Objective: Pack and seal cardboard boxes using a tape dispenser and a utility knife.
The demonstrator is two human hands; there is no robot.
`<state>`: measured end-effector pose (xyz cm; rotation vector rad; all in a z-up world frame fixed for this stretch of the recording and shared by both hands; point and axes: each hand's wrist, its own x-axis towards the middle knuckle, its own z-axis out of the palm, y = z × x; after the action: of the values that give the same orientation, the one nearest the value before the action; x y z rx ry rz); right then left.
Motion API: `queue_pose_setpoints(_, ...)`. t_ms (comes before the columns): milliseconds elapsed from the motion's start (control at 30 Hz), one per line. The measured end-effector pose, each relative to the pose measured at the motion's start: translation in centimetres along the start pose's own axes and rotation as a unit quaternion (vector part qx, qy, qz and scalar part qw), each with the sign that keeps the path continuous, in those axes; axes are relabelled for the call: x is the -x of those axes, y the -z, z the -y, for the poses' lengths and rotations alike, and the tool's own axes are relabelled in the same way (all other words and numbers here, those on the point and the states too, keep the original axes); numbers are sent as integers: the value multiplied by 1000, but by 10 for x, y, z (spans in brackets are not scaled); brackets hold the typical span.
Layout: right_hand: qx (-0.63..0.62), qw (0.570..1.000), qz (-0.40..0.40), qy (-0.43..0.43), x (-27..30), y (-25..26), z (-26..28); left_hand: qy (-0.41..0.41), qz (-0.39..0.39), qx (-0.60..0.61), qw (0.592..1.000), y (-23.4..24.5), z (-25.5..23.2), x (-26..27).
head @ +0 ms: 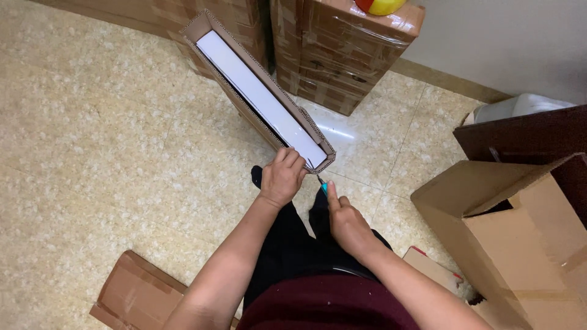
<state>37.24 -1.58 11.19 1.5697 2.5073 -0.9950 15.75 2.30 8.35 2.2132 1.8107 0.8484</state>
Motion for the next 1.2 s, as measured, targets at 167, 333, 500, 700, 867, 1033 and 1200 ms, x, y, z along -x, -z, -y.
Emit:
queue_pose_setpoints(167,14,1000,-5,16,-14,-30,-21,17,1,16,1000,2,0,0)
queue_pose_setpoints(333,23,998,-19,52,-26,-43,-30,35,7,11,999,2,0,3)
queue_pose_setpoints(500,34,996,-9,82,-11,-26,-33,26,16,-2,1000,4,3,6)
queue_pose_setpoints(700,42,994,101,6,76,58,-65,41,70,-16,997,32,11,10)
queue_pose_setpoints(867,-108,973,-60,-194,20,93,-11,37,130,10,991,60,37,28)
queue_pose_setpoints(1033,-243,959,-129,-61,-98,3,38,285,-131,20,949,71,145,19)
queue_pose_setpoints(1200,-170,978,-117,22,-156,-1,143,409,-208,108,882,106,316,-55)
